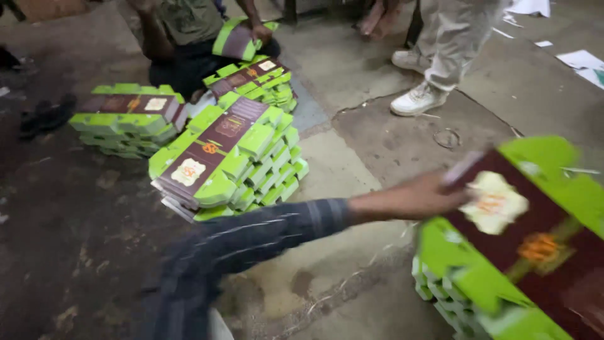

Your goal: The person prepares and secures cardboard boxes by pulling white string from a spool, cutting it with a tool, and then manipulating flat cardboard box sheets to organize them into stacks.

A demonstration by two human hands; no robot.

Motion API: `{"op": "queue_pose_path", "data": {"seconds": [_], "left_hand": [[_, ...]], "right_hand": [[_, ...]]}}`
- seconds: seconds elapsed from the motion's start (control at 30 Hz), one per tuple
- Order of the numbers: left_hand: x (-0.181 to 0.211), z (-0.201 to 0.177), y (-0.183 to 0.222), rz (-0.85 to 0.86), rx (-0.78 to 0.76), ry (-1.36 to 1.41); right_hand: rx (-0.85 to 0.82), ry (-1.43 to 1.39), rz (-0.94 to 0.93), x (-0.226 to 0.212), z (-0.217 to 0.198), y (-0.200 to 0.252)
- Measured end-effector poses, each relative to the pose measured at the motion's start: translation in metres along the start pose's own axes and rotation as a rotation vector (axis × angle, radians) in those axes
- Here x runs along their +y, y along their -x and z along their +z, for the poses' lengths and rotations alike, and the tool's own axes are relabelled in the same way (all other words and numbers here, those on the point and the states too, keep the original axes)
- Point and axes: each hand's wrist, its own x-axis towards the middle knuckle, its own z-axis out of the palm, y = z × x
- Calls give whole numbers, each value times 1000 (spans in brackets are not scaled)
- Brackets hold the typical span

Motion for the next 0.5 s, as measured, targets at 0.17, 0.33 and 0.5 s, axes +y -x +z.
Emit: {"op": "queue_pose_path", "data": {"seconds": [0.17,0.33,0.5], "left_hand": [[-31,-66,116,-60,-85,6],[-69,-106,240,-287,189,63],[-116,-107,320,-317,345,51]], "right_hand": [[72,128,159,-67,7,200],[-105,-112,84,-119,98,258],[-310,-286,82,-72,169,289]]}}
